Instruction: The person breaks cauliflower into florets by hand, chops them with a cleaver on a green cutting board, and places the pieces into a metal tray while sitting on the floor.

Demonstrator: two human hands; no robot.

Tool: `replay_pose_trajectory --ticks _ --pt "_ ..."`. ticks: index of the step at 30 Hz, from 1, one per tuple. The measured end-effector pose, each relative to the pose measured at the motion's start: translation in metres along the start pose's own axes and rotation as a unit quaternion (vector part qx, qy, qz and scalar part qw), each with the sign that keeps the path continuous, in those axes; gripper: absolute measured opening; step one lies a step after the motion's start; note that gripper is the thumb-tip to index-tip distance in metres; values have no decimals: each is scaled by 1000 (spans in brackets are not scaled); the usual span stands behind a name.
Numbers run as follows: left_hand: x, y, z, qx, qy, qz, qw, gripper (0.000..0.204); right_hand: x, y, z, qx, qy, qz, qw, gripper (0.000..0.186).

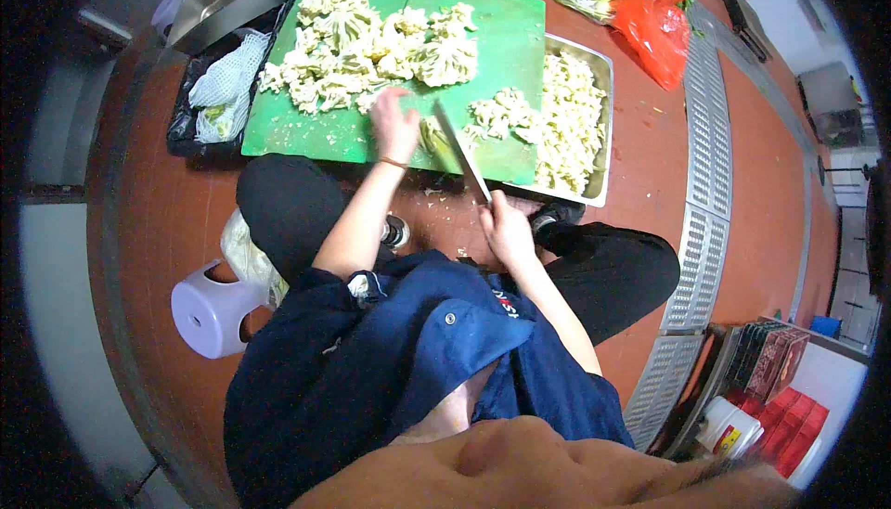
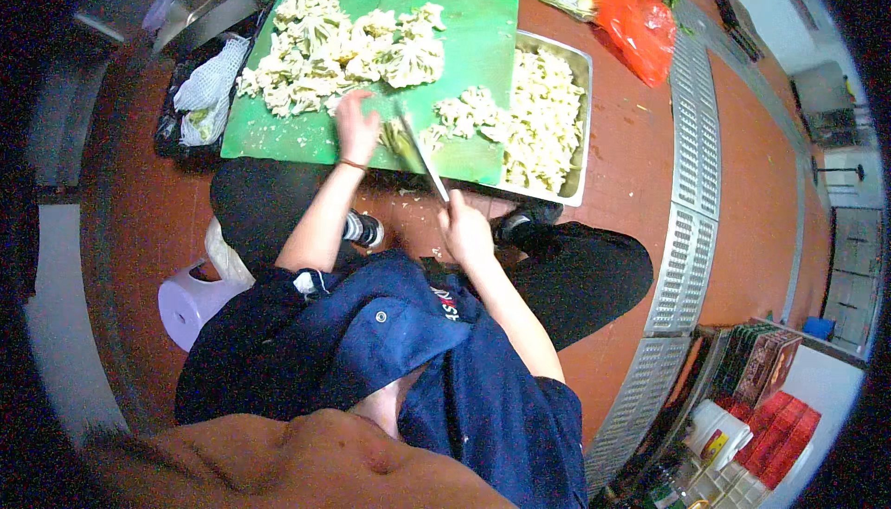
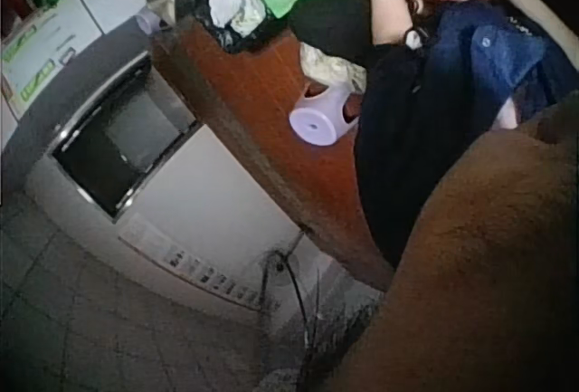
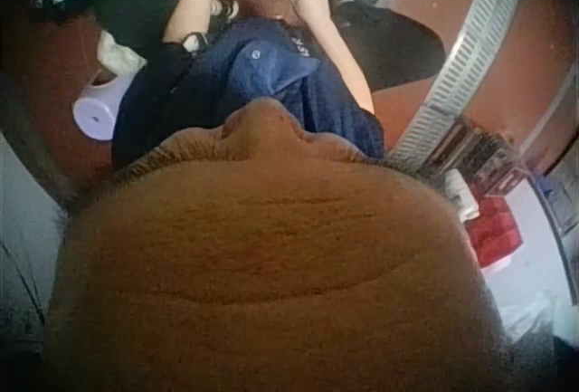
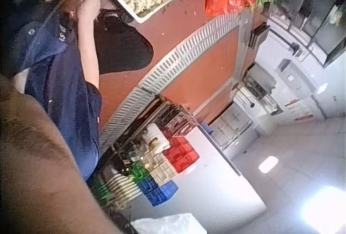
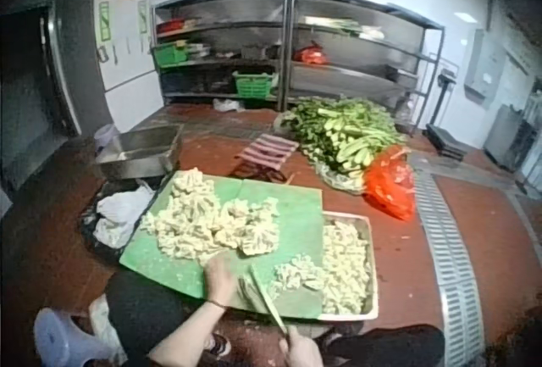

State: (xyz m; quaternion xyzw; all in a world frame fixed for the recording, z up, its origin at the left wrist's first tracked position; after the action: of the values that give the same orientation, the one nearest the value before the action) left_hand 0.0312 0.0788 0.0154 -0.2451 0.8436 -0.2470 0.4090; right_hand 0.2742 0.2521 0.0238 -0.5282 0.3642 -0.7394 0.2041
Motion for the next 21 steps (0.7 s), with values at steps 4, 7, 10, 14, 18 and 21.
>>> replay_pose_trajectory --ticks 4,7,10,14,18,21 --pt "64 -38 -20 -125 -162 121 971 29 19 30 -10 89 -43 -28 995 27" --pt "77 -31 -19 -95 -187 132 969 29 15 41 -34 99 -8 -18 995 27" --pt "68 -22 -11 -51 -169 111 978 25 -12 20 -59 12 34 -40 999 27" --pt "48 -6 -11 -14 -107 95 990 24 -57 -30 -82 -112 43 -22 993 29" --pt "45 4 -12 25 -95 91 991 26 -86 -64 -99 -174 128 -54 975 30" --pt "16 19 -25 45 -94 113 988 25 -103 -74 -96 -209 161 -19 964 29"
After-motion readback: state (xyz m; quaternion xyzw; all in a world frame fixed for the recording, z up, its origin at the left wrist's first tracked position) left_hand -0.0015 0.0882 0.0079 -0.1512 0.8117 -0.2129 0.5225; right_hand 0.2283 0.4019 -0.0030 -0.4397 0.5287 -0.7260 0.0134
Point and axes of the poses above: each hand's wrist, its own z-axis away from the middle knuckle, its own y-axis out of the palm, x = y × z, the point moved 7 cm from there along -z, towards the middle knuckle, and after that the axes turned 6 degrees about y, right-handed, at the moved point
